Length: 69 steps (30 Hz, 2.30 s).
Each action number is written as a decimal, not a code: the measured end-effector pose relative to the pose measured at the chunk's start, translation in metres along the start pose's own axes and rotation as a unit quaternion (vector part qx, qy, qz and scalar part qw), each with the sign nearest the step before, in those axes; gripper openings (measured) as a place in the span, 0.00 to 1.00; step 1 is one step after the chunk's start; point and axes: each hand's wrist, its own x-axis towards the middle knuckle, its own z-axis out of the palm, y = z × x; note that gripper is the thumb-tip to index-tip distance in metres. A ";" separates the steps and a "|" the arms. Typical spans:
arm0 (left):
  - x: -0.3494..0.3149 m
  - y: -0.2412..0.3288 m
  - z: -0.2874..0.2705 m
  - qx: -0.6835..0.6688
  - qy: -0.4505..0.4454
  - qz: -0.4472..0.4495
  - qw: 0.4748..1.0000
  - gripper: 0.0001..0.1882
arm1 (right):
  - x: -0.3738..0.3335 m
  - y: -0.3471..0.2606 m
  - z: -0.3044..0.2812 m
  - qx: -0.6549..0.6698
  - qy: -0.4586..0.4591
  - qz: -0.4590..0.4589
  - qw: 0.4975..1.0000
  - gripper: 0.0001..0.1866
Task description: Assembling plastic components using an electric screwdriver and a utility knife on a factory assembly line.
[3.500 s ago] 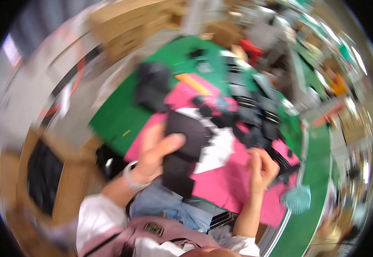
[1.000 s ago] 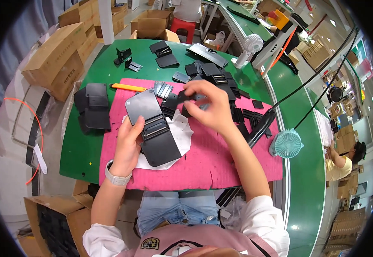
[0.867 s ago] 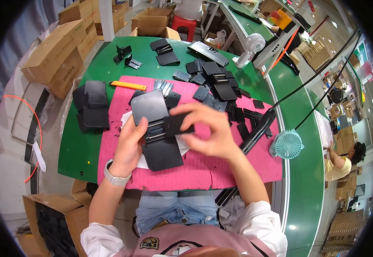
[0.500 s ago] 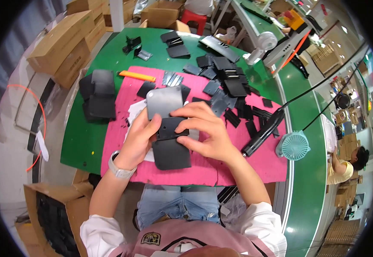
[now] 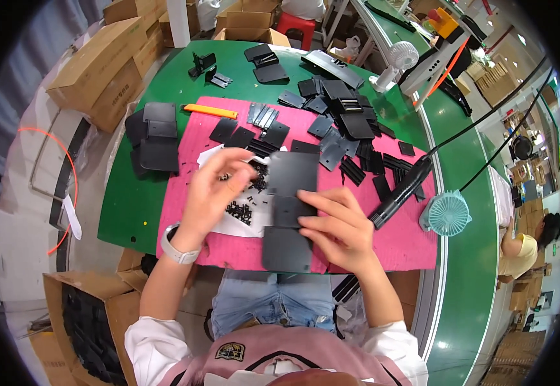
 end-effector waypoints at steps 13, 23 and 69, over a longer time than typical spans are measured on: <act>0.021 0.008 0.015 0.553 0.038 0.194 0.809 0.11 | -0.050 0.006 -0.022 -0.075 -0.015 0.122 0.990 0.12; 0.021 -0.010 0.009 0.550 0.003 0.206 0.809 0.09 | -0.044 0.034 -0.069 -0.395 0.204 0.212 0.870 0.11; 0.014 -0.004 0.060 -0.266 -0.098 -0.137 0.949 0.11 | 0.040 -0.017 -0.065 0.551 0.229 -0.009 0.802 0.28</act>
